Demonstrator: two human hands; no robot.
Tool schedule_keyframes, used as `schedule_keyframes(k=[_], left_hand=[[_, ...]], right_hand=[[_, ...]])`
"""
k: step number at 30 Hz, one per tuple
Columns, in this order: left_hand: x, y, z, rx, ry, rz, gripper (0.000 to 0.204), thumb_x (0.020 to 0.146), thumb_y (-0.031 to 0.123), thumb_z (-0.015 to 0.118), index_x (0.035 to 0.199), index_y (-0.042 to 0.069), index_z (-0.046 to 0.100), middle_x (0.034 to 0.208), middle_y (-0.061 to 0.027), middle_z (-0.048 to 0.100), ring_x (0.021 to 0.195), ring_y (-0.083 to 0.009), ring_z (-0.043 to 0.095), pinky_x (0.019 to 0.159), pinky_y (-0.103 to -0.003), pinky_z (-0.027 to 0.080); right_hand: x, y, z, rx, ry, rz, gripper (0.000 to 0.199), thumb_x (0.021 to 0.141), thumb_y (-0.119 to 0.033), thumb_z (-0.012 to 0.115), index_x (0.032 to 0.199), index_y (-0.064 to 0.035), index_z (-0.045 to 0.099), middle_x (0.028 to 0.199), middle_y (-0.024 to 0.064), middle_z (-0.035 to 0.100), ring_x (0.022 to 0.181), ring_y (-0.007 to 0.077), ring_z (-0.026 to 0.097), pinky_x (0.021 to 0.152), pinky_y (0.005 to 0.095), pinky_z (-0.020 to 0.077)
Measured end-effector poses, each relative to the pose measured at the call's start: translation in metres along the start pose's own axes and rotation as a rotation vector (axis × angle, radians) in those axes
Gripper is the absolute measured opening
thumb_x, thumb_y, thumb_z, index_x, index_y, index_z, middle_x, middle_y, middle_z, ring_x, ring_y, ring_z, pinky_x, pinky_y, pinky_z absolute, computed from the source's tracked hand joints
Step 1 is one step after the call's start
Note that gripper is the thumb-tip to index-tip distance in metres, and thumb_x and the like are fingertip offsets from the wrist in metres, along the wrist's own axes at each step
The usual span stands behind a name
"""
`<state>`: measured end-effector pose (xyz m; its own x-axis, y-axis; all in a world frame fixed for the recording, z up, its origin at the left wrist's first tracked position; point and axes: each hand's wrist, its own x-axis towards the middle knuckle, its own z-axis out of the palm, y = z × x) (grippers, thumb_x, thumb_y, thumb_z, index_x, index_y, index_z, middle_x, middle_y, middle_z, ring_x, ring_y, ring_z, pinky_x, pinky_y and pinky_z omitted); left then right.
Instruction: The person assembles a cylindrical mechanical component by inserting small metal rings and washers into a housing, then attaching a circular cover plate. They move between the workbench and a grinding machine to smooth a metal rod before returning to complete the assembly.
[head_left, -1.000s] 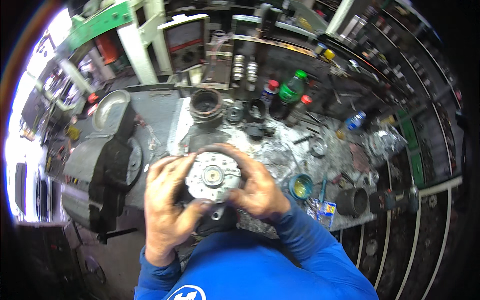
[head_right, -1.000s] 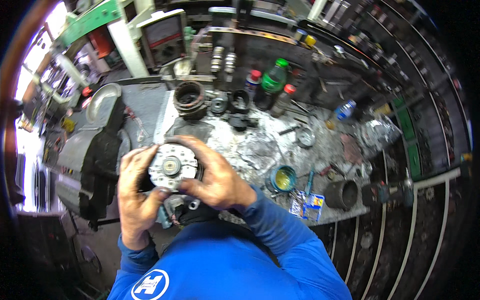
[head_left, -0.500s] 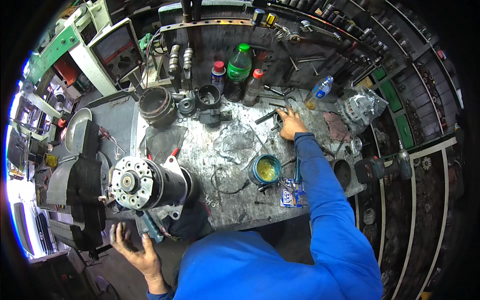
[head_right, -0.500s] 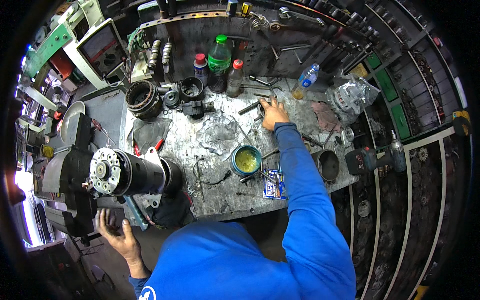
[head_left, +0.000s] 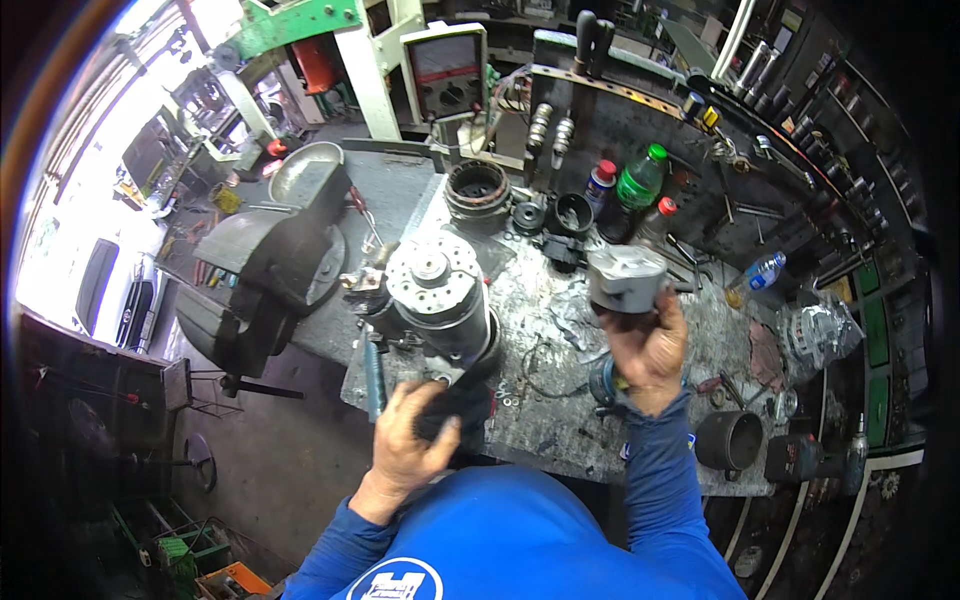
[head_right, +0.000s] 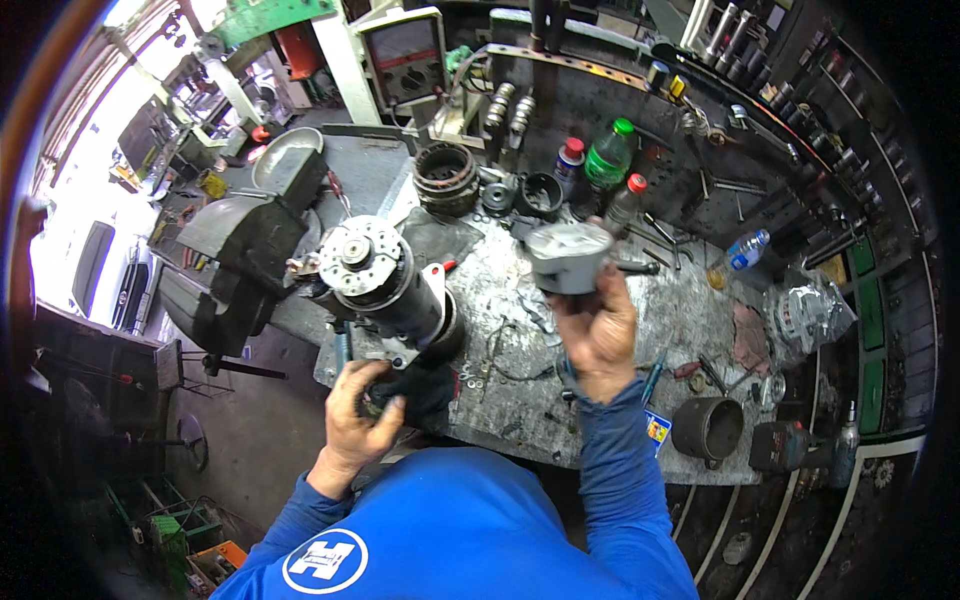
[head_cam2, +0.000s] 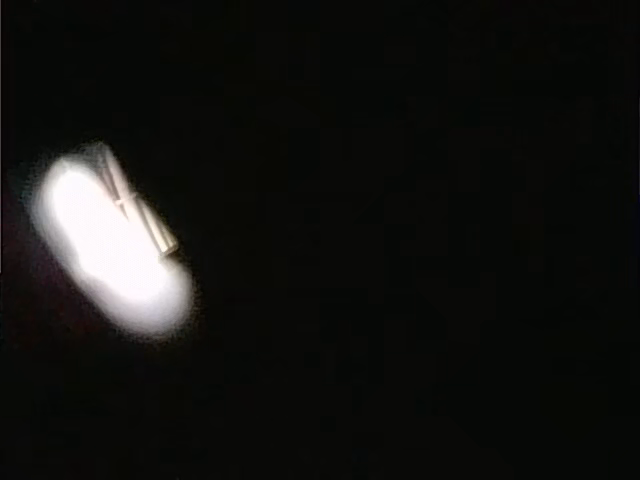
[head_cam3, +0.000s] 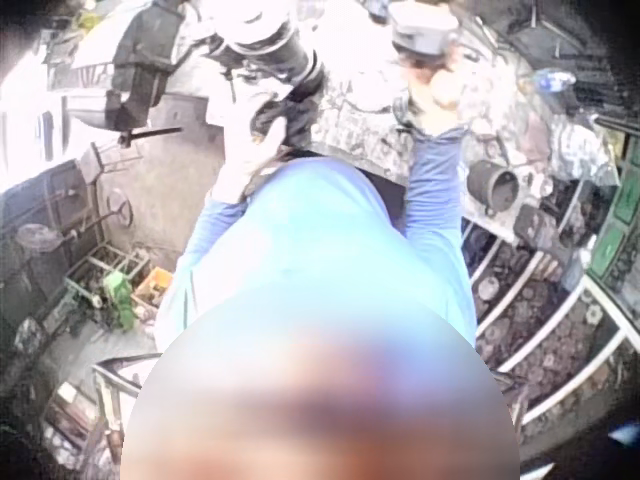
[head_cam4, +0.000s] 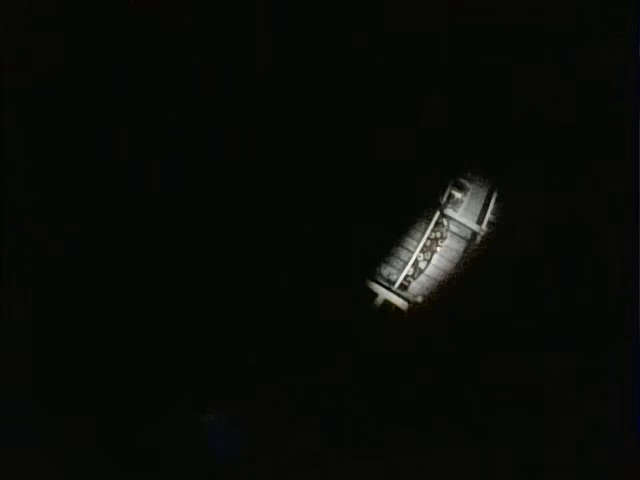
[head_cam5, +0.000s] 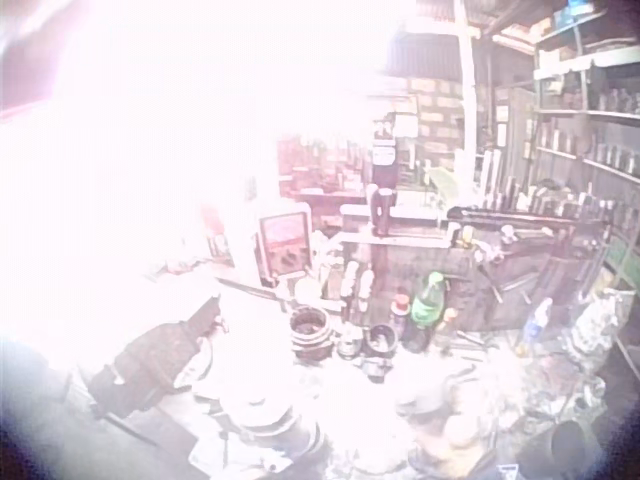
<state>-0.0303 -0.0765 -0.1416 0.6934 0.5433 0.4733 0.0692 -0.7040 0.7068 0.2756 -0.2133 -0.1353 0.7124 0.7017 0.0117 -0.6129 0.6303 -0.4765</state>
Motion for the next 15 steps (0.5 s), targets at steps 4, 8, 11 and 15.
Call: schedule_keyframes(k=[4,8,11,15], left_hand=[[0.009,0.006,-0.005,-0.033,-0.044,0.089,0.043,0.08,0.003,0.079,0.121,-0.003,0.065,0.109,-0.0227,0.071,0.094,-0.0367,0.072,0.085,-0.041,0.058],[0.006,-0.003,-0.02,-0.038,-0.032,0.096,0.042,0.079,0.007,0.079,0.12,0.0,0.068,0.103,-0.0177,0.072,0.09,-0.0357,0.071,0.08,-0.042,0.057],[-0.002,-0.019,-0.038,-0.021,-0.02,0.068,0.039,0.079,0.006,0.079,0.116,0.001,0.069,0.1,-0.0152,0.073,0.088,-0.0335,0.071,0.079,-0.041,0.057],[-0.005,-0.041,-0.058,-0.013,-0.019,0.032,0.038,0.079,0.005,0.078,0.116,0.0,0.069,0.099,-0.0164,0.073,0.087,-0.0341,0.071,0.079,-0.04,0.057]], right_hand=[[0.026,0.056,0.081,0.055,-0.166,-0.043,0.037,0.096,-0.014,0.078,0.124,-0.0081,0.055,0.125,0.0136,0.068,0.115,0.0308,0.069,0.1,0.052,0.0601],[0.009,0.095,0.13,-0.52,-0.028,-0.27,0.052,0.095,-0.017,0.082,0.131,-0.006,0.047,0.119,0.0111,0.062,0.113,0.0208,0.062,0.099,0.0353,0.0531],[-0.016,0.121,0.148,-0.665,-0.03,-0.313,0.065,0.096,-0.023,0.081,0.143,-0.001,0.042,0.13,0.0139,0.06,0.118,0.0198,0.06,0.101,0.0323,0.0506],[-0.026,0.119,0.153,-1.14,-0.245,-0.513,0.093,0.087,-0.034,0.088,0.156,0.0002,0.036,0.144,0.0164,0.054,0.133,0.0245,0.055,0.114,0.037,0.0449]])
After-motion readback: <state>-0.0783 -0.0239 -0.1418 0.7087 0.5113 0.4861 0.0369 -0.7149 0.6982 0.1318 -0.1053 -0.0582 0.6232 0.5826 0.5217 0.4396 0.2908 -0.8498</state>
